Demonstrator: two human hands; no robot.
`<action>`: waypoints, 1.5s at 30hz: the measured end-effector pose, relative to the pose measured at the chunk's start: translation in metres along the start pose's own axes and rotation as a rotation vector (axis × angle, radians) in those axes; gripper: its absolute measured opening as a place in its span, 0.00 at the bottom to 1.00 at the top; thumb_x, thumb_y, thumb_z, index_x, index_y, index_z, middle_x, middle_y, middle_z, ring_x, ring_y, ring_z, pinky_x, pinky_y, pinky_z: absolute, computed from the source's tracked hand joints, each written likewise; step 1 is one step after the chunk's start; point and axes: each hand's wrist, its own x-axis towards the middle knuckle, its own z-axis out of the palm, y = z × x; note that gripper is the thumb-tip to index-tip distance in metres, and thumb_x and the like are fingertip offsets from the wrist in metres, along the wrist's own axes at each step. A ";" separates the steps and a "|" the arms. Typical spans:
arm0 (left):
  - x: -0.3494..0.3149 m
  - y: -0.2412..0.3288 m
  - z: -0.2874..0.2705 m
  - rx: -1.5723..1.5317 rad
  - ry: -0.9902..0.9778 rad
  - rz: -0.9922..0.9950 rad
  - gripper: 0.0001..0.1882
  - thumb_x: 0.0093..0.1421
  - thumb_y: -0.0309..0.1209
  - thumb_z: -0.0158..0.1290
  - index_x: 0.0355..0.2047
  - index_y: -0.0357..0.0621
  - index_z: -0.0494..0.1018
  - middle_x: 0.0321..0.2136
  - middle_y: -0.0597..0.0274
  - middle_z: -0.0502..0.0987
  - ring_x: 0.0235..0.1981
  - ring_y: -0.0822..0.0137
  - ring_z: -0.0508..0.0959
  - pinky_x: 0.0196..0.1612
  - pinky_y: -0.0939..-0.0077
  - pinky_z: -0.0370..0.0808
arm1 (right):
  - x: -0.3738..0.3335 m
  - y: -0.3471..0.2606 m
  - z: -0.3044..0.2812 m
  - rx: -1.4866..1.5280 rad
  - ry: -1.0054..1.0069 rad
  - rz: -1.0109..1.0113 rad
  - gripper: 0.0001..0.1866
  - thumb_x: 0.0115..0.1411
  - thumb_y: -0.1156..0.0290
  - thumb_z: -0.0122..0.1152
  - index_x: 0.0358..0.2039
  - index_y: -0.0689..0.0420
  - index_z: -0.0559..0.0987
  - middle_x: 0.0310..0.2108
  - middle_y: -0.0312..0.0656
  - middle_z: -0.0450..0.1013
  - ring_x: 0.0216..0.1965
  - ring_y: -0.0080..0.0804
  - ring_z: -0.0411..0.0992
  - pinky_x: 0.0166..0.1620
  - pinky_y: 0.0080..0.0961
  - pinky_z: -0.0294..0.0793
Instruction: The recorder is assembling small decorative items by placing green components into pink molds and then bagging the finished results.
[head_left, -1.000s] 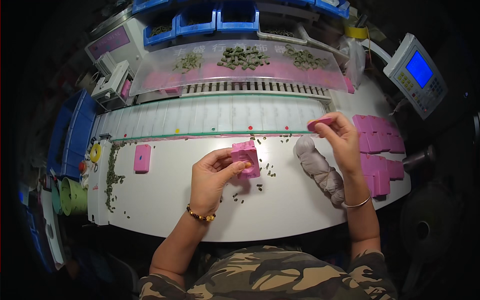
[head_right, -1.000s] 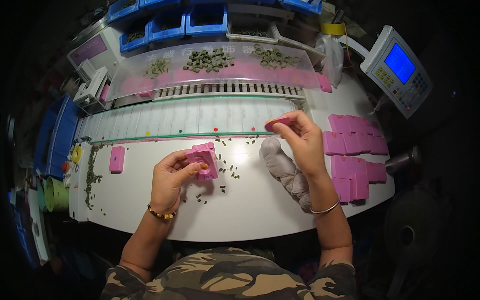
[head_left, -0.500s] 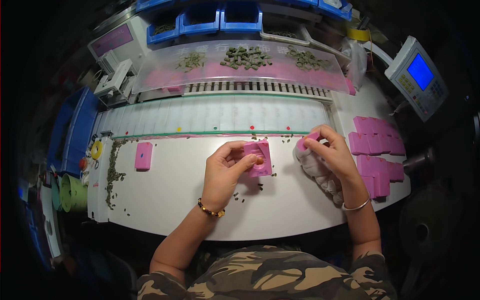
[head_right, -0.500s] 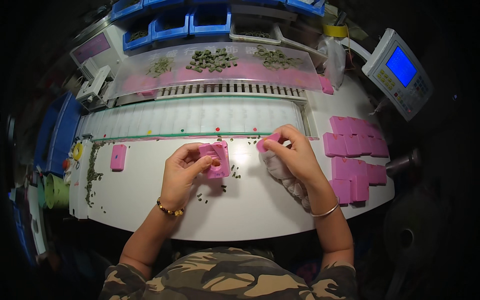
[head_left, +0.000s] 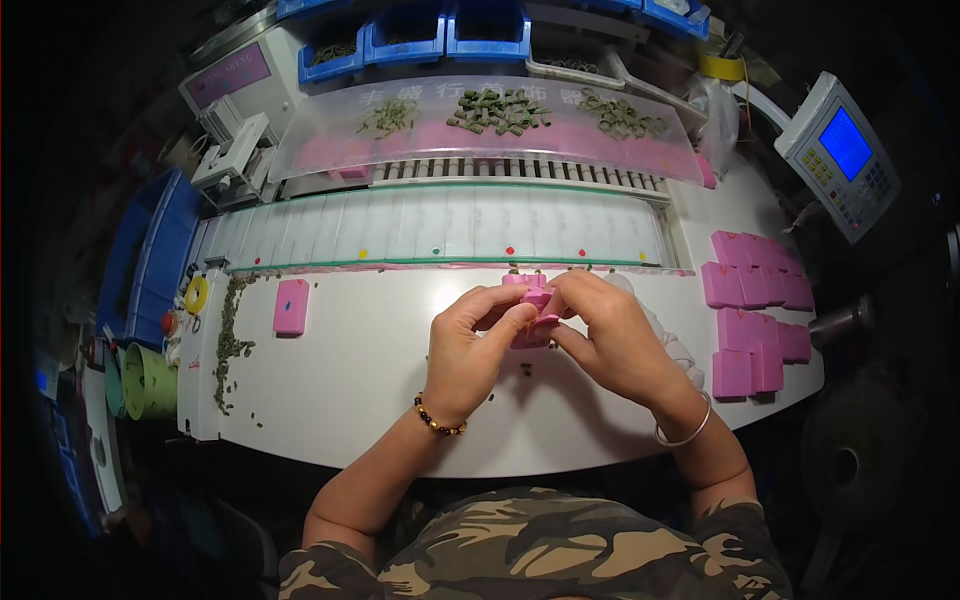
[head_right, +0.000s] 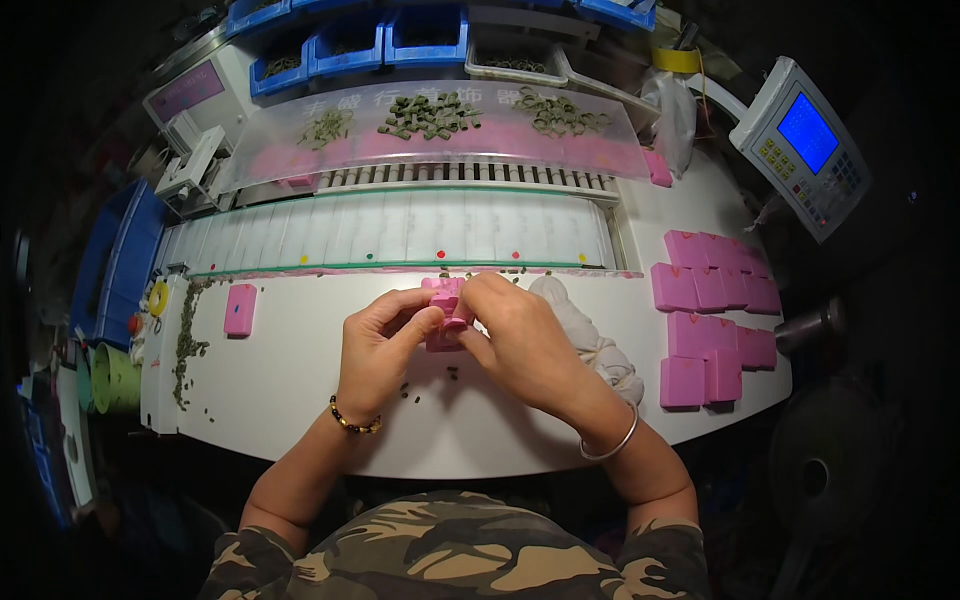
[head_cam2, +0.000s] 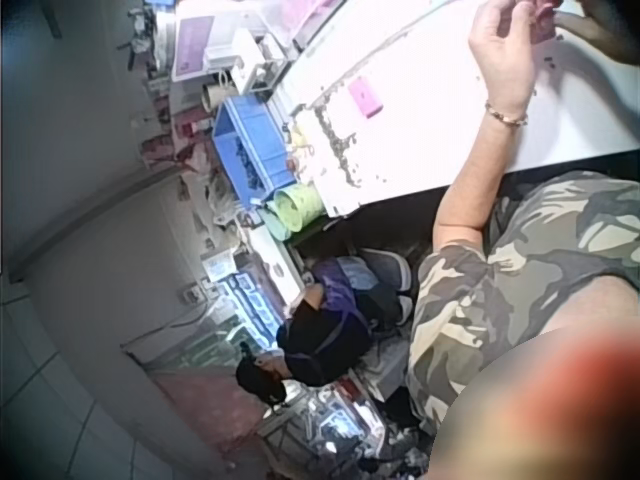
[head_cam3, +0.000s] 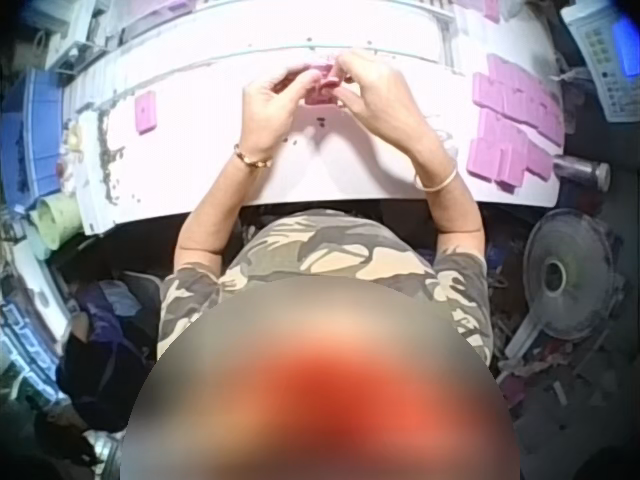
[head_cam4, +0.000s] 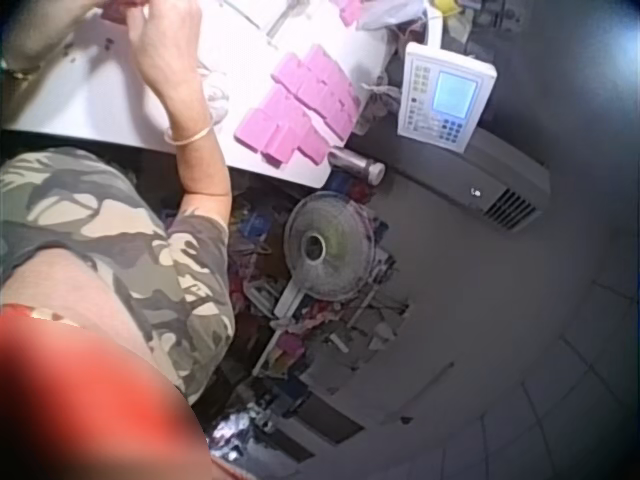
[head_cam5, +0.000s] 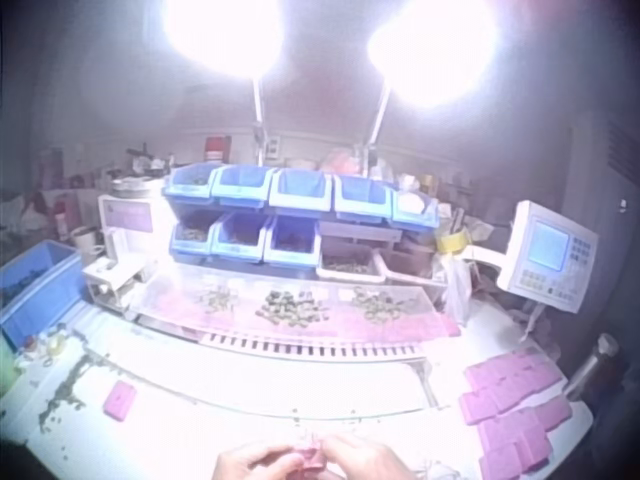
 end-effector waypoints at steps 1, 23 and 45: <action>0.000 0.000 0.000 0.018 0.000 0.016 0.11 0.62 0.23 0.56 0.45 0.32 0.77 0.36 0.59 0.81 0.36 0.74 0.80 0.40 0.79 0.77 | -0.001 0.000 0.000 0.000 0.000 0.001 0.09 0.52 0.79 0.63 0.32 0.63 0.72 0.32 0.49 0.71 0.35 0.49 0.72 0.38 0.39 0.72; 0.004 -0.005 -0.005 0.110 -0.094 0.043 0.16 0.57 0.19 0.59 0.47 0.31 0.73 0.38 0.57 0.80 0.37 0.72 0.80 0.41 0.79 0.78 | -0.010 0.012 0.029 0.387 0.300 0.223 0.12 0.56 0.79 0.63 0.39 0.63 0.72 0.32 0.41 0.75 0.29 0.27 0.74 0.29 0.23 0.71; 0.010 0.004 -0.004 -0.304 0.057 -0.118 0.14 0.59 0.23 0.59 0.45 0.33 0.73 0.35 0.59 0.79 0.35 0.76 0.79 0.39 0.83 0.77 | -0.012 0.005 0.037 0.799 0.171 0.324 0.24 0.58 0.79 0.63 0.53 0.62 0.65 0.45 0.41 0.72 0.44 0.23 0.73 0.43 0.19 0.75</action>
